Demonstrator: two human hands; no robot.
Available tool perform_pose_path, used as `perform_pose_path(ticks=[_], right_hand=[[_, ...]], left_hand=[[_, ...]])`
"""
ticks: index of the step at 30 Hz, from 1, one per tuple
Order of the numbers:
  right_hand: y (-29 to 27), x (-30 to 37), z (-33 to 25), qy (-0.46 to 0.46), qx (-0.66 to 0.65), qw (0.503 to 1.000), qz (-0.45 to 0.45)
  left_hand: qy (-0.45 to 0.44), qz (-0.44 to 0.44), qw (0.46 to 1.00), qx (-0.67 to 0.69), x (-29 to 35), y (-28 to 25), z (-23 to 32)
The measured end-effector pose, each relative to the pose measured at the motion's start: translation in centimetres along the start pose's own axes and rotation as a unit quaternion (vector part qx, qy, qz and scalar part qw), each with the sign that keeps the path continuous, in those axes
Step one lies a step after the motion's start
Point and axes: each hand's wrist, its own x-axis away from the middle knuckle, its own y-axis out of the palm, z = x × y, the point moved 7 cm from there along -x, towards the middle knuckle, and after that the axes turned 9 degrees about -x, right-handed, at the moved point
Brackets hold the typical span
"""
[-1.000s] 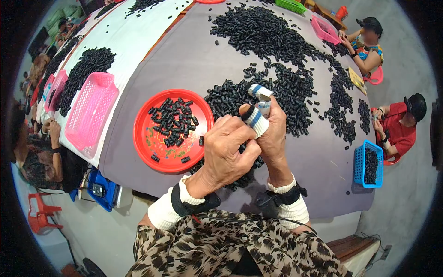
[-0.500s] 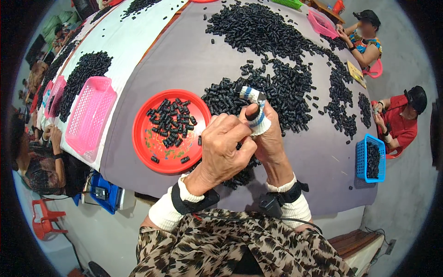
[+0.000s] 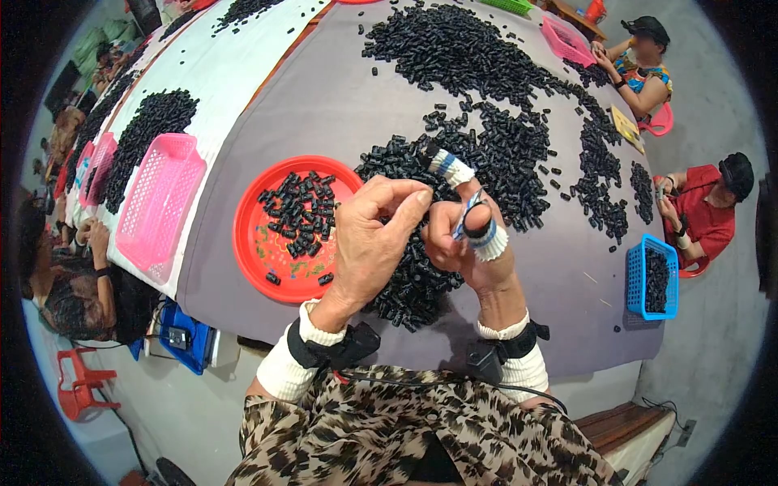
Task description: Sorting and assembling small black shoe components at a manufacturing station.
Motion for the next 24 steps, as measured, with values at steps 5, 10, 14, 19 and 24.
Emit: perform_pose_path(ticks=[5, 10, 14, 19, 24], right_hand=[[0.4, 0.1, 0.6, 0.052, 0.071, 0.995, 0.045], [0.2, 0.2, 0.8, -0.002, 0.102, 0.994, 0.037], [0.3, 0.3, 1.0, 0.007, 0.095, 0.993, 0.07], [-0.2, 0.6, 1.4, 0.027, 0.073, 0.995, 0.07], [0.0, 0.6, 1.2, 0.029, 0.004, 0.999, 0.042]], left_hand=[[0.035, -0.007, 0.999, -0.037, 0.0, 0.6, 2.0], [0.072, 0.033, 0.994, -0.081, -0.2, 0.7, 1.8], [0.129, 0.07, 0.98, -0.131, -0.1, 0.7, 2.5], [0.16, 0.081, 0.974, -0.141, -0.7, 1.0, 2.6], [0.19, -0.004, 0.969, -0.157, -0.5, 2.0, 2.7]])
